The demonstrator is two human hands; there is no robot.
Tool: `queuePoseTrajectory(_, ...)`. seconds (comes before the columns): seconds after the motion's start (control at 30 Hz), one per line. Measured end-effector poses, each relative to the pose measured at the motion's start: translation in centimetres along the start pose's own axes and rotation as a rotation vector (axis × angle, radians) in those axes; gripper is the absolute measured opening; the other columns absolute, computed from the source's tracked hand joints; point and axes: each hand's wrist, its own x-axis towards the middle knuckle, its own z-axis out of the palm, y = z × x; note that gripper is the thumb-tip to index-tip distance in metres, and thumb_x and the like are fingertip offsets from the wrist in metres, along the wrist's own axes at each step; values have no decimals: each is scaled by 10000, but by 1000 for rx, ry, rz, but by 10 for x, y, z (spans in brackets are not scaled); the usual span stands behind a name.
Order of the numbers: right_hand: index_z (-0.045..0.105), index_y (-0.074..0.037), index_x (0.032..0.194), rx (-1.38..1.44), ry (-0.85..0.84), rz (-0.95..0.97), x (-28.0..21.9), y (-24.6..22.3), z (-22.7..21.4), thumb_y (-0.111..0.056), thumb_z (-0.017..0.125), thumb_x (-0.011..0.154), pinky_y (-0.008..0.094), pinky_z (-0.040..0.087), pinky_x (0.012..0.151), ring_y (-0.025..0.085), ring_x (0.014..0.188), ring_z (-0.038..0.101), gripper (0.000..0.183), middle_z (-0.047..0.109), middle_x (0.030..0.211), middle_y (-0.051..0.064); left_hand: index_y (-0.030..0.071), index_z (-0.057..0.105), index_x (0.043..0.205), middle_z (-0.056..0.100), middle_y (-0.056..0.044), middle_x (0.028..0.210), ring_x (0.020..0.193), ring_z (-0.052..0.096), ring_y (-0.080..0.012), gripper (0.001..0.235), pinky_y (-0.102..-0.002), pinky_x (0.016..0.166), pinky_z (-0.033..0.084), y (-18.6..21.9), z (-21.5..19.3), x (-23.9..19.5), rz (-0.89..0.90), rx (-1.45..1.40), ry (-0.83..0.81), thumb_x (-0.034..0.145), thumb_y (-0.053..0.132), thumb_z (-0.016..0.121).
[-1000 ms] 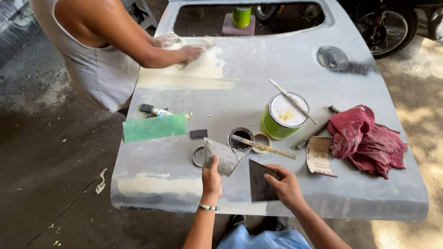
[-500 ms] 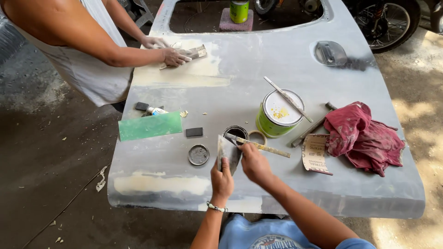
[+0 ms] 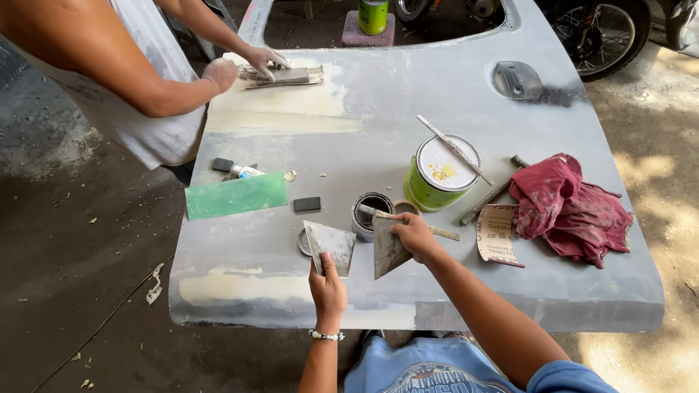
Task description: Sanding and preparing a car door panel surface using sandpaper and body filler
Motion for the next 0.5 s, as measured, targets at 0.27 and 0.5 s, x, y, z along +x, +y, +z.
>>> queuePoseTrajectory(0.27,658,37,1101,74,42,-41,-11,16,8,-82,641,922,329,537,584,175,679,669,216,706,827,96,-62,629,1231,745,-153,1078,972,682,-222,493,-341,872,530,-7,-7,-9,8,-40,-21,1088,368,434)
queuePoseTrajectory(0.5,634,-12,1037,223,45,176,-2,35,-3,-126,653,942,384,584,563,209,686,694,149,686,858,86,-56,631,1214,733,-136,995,893,656,-219,489,-340,829,529,1,-15,-9,-55,-31,-49,1084,373,438)
